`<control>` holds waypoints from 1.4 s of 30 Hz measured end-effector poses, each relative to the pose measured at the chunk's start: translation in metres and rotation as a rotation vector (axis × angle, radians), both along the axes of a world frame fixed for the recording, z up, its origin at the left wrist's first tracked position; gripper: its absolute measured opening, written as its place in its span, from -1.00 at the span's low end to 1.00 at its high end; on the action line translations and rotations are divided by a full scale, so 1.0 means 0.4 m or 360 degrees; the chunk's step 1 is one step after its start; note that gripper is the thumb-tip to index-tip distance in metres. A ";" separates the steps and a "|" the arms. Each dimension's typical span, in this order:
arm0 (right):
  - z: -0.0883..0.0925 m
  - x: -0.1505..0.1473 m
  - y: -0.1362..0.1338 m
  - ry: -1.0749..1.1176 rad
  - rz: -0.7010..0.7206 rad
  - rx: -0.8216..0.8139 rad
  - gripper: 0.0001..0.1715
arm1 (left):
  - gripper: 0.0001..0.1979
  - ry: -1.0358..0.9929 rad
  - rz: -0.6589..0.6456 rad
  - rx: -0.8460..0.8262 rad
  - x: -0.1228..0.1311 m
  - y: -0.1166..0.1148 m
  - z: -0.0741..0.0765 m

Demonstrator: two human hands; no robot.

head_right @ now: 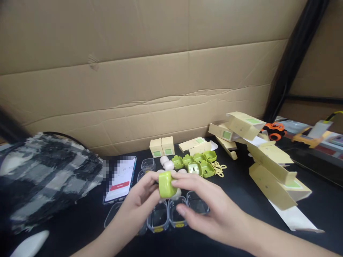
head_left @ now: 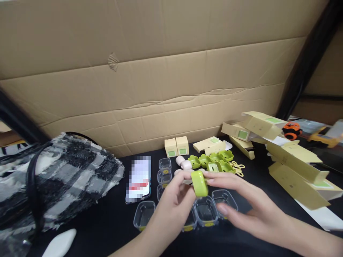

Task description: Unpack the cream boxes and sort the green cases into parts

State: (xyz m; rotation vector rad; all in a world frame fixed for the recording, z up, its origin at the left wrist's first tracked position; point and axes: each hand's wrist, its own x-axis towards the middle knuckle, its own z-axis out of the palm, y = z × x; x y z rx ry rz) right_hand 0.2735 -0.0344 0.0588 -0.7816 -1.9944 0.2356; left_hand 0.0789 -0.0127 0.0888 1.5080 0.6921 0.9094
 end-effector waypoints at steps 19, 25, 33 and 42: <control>0.025 -0.014 -0.003 0.0577 0.0154 -0.0737 -0.85 | -0.86 0.0350 -0.0025 0.0375 -0.022 0.003 -0.010; 0.010 -0.007 -0.003 0.0334 0.0027 -0.0316 -0.76 | -0.81 0.0406 0.0075 0.0559 -0.015 0.002 -0.006; 0.015 -0.013 -0.020 -0.0634 -0.0197 0.0658 -0.59 | -0.80 0.0781 0.0226 0.1470 -0.018 -0.008 -0.036; 0.060 0.004 -0.013 -0.0594 -0.0224 0.0600 -0.68 | -0.86 0.0660 0.0399 0.1380 -0.025 -0.001 0.006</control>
